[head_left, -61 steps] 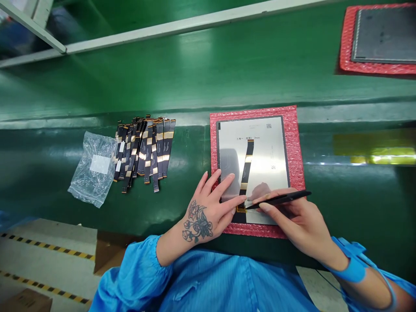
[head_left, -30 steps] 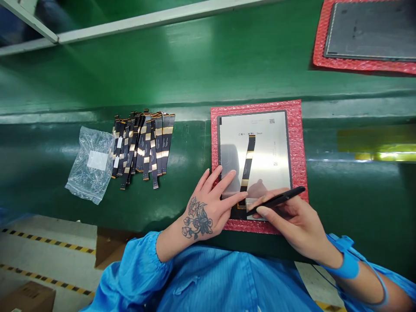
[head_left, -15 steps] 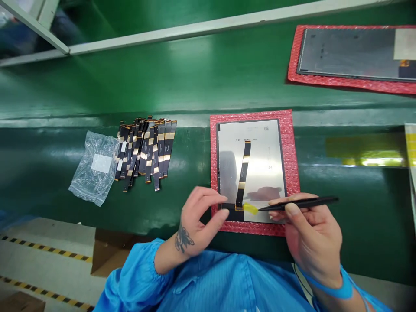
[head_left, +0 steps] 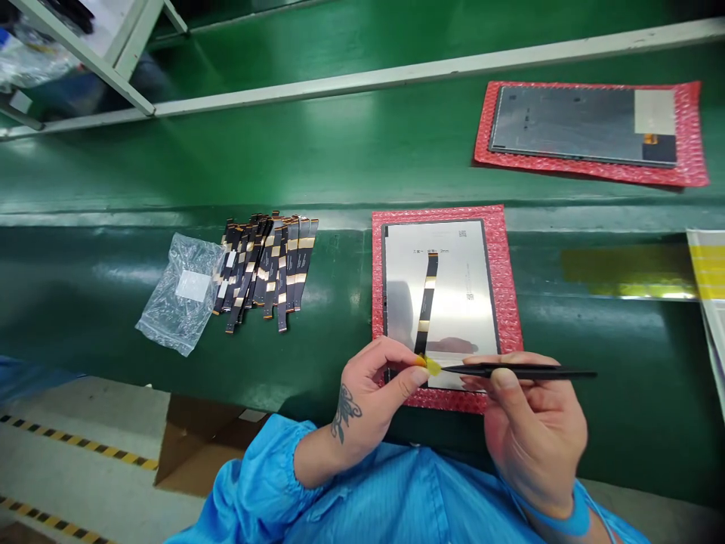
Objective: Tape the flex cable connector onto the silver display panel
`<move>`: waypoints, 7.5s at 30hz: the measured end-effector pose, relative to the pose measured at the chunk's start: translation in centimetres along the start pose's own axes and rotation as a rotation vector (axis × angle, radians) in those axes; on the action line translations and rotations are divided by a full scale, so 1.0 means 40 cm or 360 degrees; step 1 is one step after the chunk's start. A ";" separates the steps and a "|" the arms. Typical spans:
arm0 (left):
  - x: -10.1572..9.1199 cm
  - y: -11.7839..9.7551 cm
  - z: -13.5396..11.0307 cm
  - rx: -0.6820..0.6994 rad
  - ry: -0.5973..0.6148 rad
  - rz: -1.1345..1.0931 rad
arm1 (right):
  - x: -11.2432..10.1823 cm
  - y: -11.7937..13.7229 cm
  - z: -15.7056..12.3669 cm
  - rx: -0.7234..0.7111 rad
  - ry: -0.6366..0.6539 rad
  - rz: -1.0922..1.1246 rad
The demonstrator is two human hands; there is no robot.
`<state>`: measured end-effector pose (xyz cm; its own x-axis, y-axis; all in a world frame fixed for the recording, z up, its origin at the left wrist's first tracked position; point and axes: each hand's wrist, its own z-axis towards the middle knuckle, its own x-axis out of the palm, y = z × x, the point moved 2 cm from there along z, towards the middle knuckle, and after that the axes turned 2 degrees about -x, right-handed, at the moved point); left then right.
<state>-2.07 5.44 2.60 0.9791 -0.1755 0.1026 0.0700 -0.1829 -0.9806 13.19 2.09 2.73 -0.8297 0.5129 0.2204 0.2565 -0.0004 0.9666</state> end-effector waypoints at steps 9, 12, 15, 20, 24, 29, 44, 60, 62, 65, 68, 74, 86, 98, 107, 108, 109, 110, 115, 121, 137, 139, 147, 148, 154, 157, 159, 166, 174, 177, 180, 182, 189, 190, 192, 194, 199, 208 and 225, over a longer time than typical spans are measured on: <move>-0.010 -0.026 0.010 0.0185 0.0028 0.0186 | 0.016 0.006 0.003 0.0015 0.0081 0.0100; -0.007 -0.033 0.013 0.0248 0.0026 0.0244 | 0.022 0.004 0.008 0.0008 0.0073 0.0135; -0.011 -0.040 0.015 0.0315 0.0012 0.0275 | 0.018 0.001 0.026 0.0005 0.0026 0.0144; -0.061 -0.092 0.035 0.0346 0.0098 0.0505 | -0.044 0.040 0.069 -0.0236 -0.0164 0.0016; -0.080 -0.156 0.066 -0.0069 0.0882 0.0915 | -0.057 0.113 0.095 -0.0285 0.0437 -0.0614; -0.060 -0.211 0.102 -0.0313 0.1472 0.1295 | 0.011 0.170 0.111 -0.0242 0.1154 -0.0778; -0.035 -0.218 0.124 -0.0257 0.1762 0.1302 | 0.044 0.133 0.093 0.0198 0.1294 -0.0652; -0.071 -0.211 0.168 -0.0603 0.1295 0.0979 | -0.039 0.139 0.032 -0.0353 0.0632 -0.0913; -0.090 -0.185 0.159 -0.0233 0.0826 0.1120 | -0.065 0.102 0.026 -0.0206 0.0191 -0.0835; -0.094 -0.107 0.097 0.0553 0.0388 0.1350 | -0.071 0.018 0.022 0.0188 -0.0069 -0.0447; -0.076 -0.012 0.021 0.1026 0.0354 0.1513 | -0.055 -0.042 0.011 0.0313 -0.0141 -0.0215; -0.056 0.054 -0.028 0.1159 0.0201 0.1660 | -0.032 -0.063 -0.031 0.0142 -0.0170 -0.0181; -0.061 0.056 -0.026 0.1122 0.0177 0.1589 | -0.029 -0.057 -0.038 0.0069 -0.0111 -0.0306; -0.063 0.054 -0.026 0.1083 0.0195 0.1605 | -0.030 -0.070 -0.043 0.0093 -0.0108 -0.0288; -0.062 0.048 -0.025 0.1074 0.0190 0.1625 | -0.031 -0.070 -0.045 0.0104 -0.0136 -0.0296; -0.062 0.048 -0.025 0.1073 0.0193 0.1625 | -0.031 -0.071 -0.045 0.0106 -0.0138 -0.0297; -0.062 0.048 -0.026 0.1071 0.0196 0.1624 | -0.031 -0.072 -0.046 0.0108 -0.0141 -0.0299; -0.063 0.049 -0.026 0.1069 0.0199 0.1622 | -0.032 -0.073 -0.046 0.0110 -0.0143 -0.0302; -0.063 0.051 -0.027 0.1076 0.0202 0.1615 | -0.029 -0.070 -0.047 0.0101 -0.0128 -0.0292; -0.062 0.051 -0.027 0.1084 0.0209 0.1609 | -0.028 -0.069 -0.047 0.0082 -0.0117 -0.0284; -0.055 0.051 -0.026 0.1211 0.0318 0.1890 | -0.025 -0.067 -0.042 -0.0041 -0.0066 -0.0234; -0.055 0.053 -0.027 0.1217 0.0320 0.1903 | -0.024 -0.067 -0.042 -0.0039 -0.0075 -0.0218; -0.054 0.054 -0.028 0.1239 0.0331 0.1903 | -0.024 -0.068 -0.042 -0.0046 -0.0078 -0.0232; -0.054 0.054 -0.028 0.1240 0.0328 0.1904 | -0.025 -0.069 -0.042 -0.0046 -0.0079 -0.0242; -0.052 0.052 -0.030 0.1240 0.0341 0.1901 | -0.030 -0.077 -0.047 -0.0048 -0.0089 -0.0299; -0.051 0.052 -0.032 0.1241 0.0342 0.1901 | -0.032 -0.081 -0.048 -0.0034 -0.0099 -0.0322; -0.051 0.053 -0.033 0.1240 0.0336 0.1902 | -0.033 -0.082 -0.048 -0.0029 -0.0100 -0.0345; -0.052 0.054 -0.037 0.1236 0.0318 0.1905 | -0.047 -0.099 -0.067 -0.0208 -0.0065 -0.0626; -0.050 0.053 -0.039 0.1234 0.0316 0.1895 | -0.035 -0.079 -0.076 -0.0798 0.0108 -0.1031; -0.050 0.053 -0.039 0.1242 0.0306 0.1898 | -0.034 -0.072 -0.068 -0.0857 0.0085 -0.1014; -0.049 0.050 -0.038 0.1224 0.0304 0.1905 | -0.045 -0.074 -0.059 -0.0621 0.0002 -0.0933; -0.042 0.047 -0.037 0.1185 0.0296 0.1918 | -0.054 -0.077 -0.051 -0.0350 -0.0100 -0.0688; -0.001 0.047 -0.039 0.1064 0.0215 0.2121 | -0.055 -0.063 -0.033 -0.0095 -0.0190 -0.0241; 0.001 0.049 -0.040 0.1055 0.0199 0.2143 | -0.054 -0.063 -0.033 -0.0090 -0.0184 -0.0253; 0.001 0.054 -0.044 0.1060 0.0167 0.2169 | -0.054 -0.064 -0.033 -0.0073 -0.0178 -0.0270; -0.003 0.059 -0.047 0.1106 0.0145 0.2170 | -0.054 -0.067 -0.033 -0.0069 -0.0181 -0.0275; -0.028 0.065 -0.051 0.1272 0.0182 0.2115 | -0.053 -0.069 -0.031 -0.0085 -0.0203 -0.0276; -0.066 0.040 -0.043 0.1124 0.0320 0.1835 | -0.064 -0.075 -0.034 -0.0072 -0.0200 -0.0235; -0.079 -0.008 -0.039 -0.0847 -0.0169 -0.0316 | -0.112 -0.048 0.011 0.0091 -0.0363 0.0030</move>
<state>-5.48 4.55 2.87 0.9727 0.0052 0.2319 0.1758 -0.6688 -0.7224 16.62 0.16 -0.15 -0.6926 0.6939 0.1970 0.3042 0.0334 0.9520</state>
